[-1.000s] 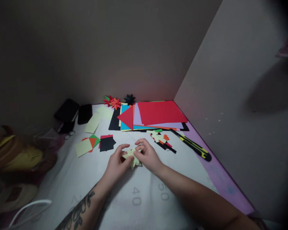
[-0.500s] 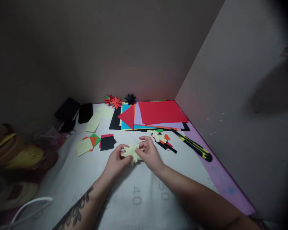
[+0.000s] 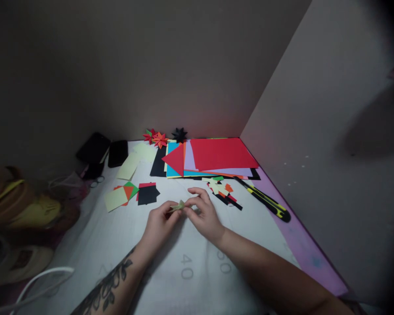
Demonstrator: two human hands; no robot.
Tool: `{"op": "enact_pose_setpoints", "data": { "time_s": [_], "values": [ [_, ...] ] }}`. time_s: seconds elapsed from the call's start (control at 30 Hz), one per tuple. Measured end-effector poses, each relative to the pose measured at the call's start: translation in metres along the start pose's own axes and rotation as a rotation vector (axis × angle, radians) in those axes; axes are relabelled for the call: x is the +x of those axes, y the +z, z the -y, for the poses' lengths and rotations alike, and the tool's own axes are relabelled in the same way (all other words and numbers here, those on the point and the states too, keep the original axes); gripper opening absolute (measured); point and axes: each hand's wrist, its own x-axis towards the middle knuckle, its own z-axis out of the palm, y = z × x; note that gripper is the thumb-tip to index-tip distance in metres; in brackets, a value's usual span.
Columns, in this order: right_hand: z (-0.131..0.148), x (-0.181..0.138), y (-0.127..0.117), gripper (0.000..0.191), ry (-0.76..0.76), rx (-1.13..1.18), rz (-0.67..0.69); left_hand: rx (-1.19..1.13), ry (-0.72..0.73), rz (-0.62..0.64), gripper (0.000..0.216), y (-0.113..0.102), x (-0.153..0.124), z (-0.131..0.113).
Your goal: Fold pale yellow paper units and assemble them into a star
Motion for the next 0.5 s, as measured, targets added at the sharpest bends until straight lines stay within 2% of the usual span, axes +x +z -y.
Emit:
{"op": "enact_pose_setpoints", "data": {
  "time_s": [0.33, 0.5],
  "values": [
    [0.0018, 0.0012, -0.0008, 0.009, -0.037, -0.044, 0.003, 0.038, 0.012, -0.064, 0.014, -0.001, 0.0014, 0.0003],
    [0.0004, 0.0011, 0.0006, 0.012, -0.048, -0.048, -0.007, 0.042, 0.015, -0.039, 0.014, -0.001, 0.0006, -0.001]
  ]
}}
